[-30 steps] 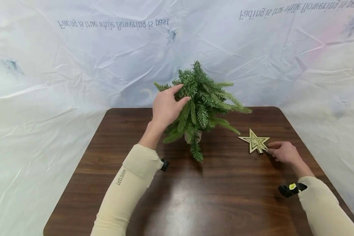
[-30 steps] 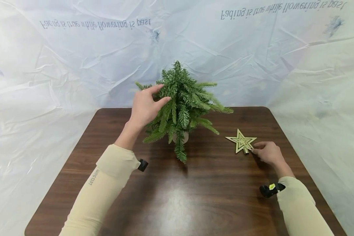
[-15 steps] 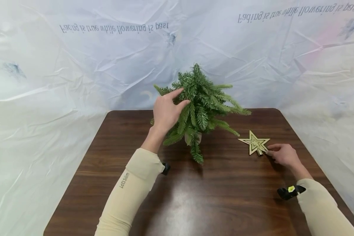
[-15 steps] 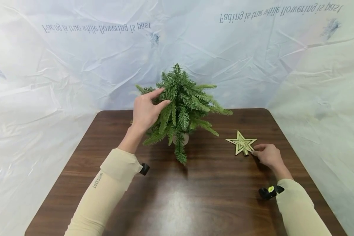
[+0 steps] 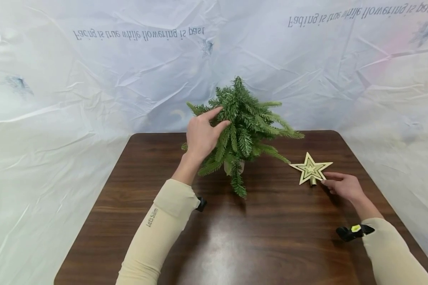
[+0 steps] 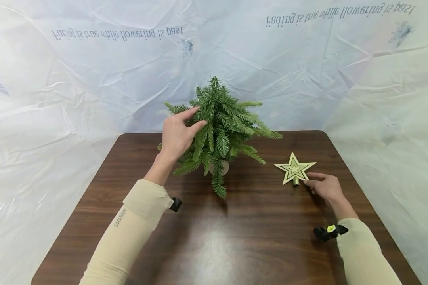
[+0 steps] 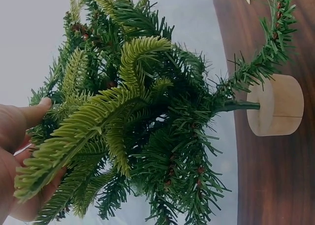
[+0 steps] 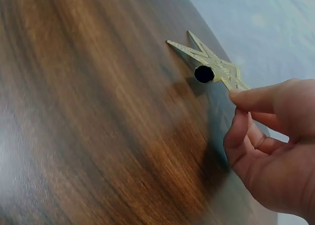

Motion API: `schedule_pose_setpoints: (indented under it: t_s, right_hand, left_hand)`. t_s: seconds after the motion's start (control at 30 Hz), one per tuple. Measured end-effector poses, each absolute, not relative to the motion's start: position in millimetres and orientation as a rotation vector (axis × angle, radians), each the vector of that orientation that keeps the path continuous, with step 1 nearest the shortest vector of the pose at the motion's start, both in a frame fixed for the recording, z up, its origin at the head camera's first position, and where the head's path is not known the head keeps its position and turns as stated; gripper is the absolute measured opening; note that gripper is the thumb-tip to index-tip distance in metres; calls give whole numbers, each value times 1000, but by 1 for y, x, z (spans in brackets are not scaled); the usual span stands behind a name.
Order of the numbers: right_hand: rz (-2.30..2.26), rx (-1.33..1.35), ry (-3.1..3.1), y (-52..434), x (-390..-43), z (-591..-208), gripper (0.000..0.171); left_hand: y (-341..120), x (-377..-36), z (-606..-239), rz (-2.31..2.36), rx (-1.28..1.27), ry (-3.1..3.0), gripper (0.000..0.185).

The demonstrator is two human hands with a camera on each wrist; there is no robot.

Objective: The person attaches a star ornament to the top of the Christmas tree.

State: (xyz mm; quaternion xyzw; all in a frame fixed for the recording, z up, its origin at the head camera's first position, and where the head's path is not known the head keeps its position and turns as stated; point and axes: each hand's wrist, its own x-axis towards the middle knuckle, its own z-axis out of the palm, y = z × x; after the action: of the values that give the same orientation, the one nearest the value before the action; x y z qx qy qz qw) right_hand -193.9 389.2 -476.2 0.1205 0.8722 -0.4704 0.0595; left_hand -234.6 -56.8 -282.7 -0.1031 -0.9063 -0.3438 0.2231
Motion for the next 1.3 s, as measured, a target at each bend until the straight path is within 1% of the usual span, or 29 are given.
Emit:
schedule_pose_setpoints:
  t_s: [0.1, 0.17, 0.4, 0.5, 0.77, 0.97, 1.13, 1.3]
  right_hand:
    - [-1625, 412, 2503, 390, -194, -474, 62]
    - [-1746, 428, 2417, 390, -193, -472, 61]
    - [-2141, 470, 2101, 389, -191, -463, 34]
    - [-2229, 474, 2045, 388, -191, -456, 30]
    - [-2350, 478, 1976, 386, -195, -433, 35]
    - [-2404, 425, 1967, 383, -199, -413, 36]
    - [-2481, 450, 1928, 381, -205, -395, 39]
    - [-2541, 394, 1922, 377, -210, -378, 43]
  left_hand:
    - [-57, -235, -282, -949, -279, -2508, 49]
    - [-56, -234, -282, -950, -274, -2509, 49]
    - [-56, -233, -281, -949, -278, -2515, 49]
    - [-56, -233, -281, -941, -286, -2514, 49]
    - [-56, -233, -283, -932, -285, -2483, 48]
    - [-56, -232, -284, -938, -274, -2479, 48]
    - [-55, -231, -285, -938, -261, -2483, 48]
    - [-55, -231, -285, -936, -260, -2481, 49]
